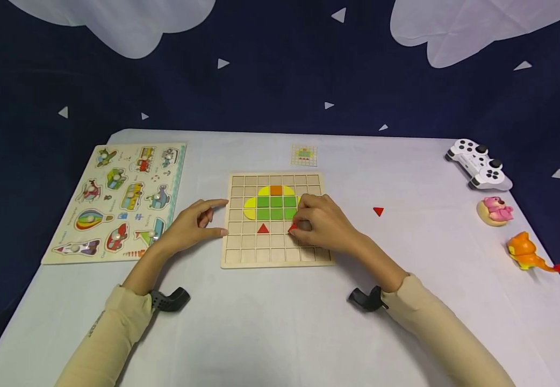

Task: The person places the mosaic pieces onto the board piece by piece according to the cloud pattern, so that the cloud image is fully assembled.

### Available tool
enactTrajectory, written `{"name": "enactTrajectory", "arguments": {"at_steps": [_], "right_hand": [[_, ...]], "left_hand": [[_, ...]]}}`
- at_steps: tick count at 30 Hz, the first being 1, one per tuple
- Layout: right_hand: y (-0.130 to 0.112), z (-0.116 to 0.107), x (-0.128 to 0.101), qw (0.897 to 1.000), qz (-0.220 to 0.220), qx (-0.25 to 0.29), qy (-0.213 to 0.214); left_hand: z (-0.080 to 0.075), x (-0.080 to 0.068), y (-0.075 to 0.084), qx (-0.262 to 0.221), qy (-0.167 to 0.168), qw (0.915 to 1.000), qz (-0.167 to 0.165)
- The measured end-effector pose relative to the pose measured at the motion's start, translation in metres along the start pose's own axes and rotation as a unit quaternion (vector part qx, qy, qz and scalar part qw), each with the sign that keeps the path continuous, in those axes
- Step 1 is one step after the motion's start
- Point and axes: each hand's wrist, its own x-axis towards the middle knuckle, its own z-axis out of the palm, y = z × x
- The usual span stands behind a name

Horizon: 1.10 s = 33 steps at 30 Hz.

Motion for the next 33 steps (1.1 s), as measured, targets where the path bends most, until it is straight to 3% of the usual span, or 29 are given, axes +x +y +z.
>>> {"name": "enactTrajectory", "arguments": {"at_steps": [11,25,33], "right_hand": [[-0.017,0.011,0.021,0.999,-0.018,-0.020,-0.025],[-0.013,0.017,0.021,0.998,0.013,0.027,-0.058],[-0.014,0.018,0.020,0.998,0.019,0.023,-0.059]], "left_hand": [[-0.001,0.000,0.003,-0.004,0.000,1.0000,0.003],[-0.001,-0.001,0.002,-0.002,0.002,1.0000,0.006],[0.001,-0.001,-0.002,-0.003,0.002,1.0000,0.003]]}}
